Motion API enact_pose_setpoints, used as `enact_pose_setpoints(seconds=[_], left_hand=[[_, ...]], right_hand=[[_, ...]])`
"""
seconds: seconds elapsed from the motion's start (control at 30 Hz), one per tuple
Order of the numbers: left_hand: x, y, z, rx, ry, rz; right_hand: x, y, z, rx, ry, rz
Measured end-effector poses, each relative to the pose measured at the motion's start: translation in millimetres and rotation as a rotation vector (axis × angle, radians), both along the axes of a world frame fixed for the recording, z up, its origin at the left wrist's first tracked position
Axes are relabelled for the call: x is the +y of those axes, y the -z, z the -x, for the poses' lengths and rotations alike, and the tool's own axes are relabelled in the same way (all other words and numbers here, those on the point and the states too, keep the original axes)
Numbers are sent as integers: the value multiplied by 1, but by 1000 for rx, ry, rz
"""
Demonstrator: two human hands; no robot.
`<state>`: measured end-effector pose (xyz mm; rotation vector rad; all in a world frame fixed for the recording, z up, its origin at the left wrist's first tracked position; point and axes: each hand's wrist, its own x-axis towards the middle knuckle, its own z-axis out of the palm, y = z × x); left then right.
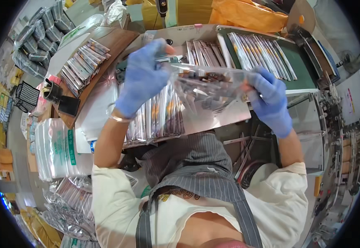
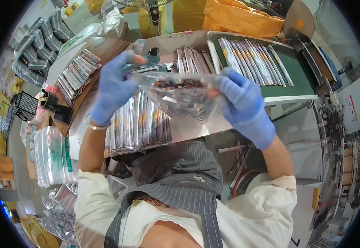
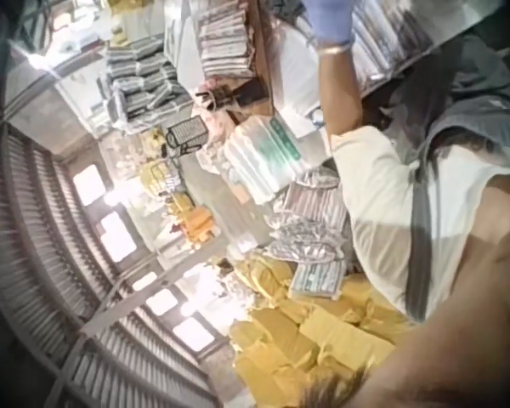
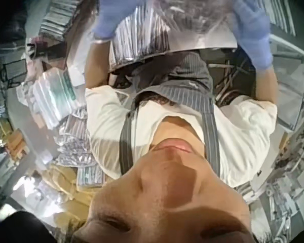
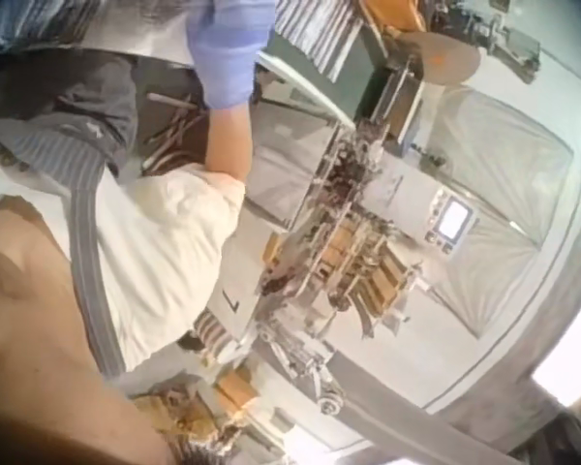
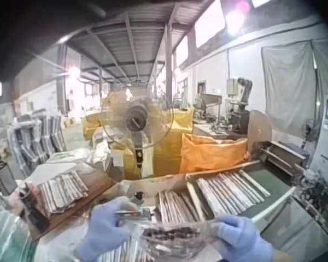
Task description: Placing stacks of paper items into plastic bags and sealing them at a warehouse workstation.
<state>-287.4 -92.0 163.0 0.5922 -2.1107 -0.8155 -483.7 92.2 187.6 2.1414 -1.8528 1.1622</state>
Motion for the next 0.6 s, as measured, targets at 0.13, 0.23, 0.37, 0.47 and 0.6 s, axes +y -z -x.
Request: enact_pose_setpoints(seconds=[0.13,0.23,0.37,0.47,0.6], left_hand=[[-1,7,31,-51,19,-521],[16,18,46,249,159,-454],[32,52,43,420,368,-178],[55,117,70,916,651,-959],[21,163,70,482,261,-644]], right_hand=[[-25,22,25,382,309,100],[-25,12,-33,382,296,270],[-53,72,-4,566,251,79],[-75,68,-2,328,-7,427],[-172,53,3,16,157,-23]])
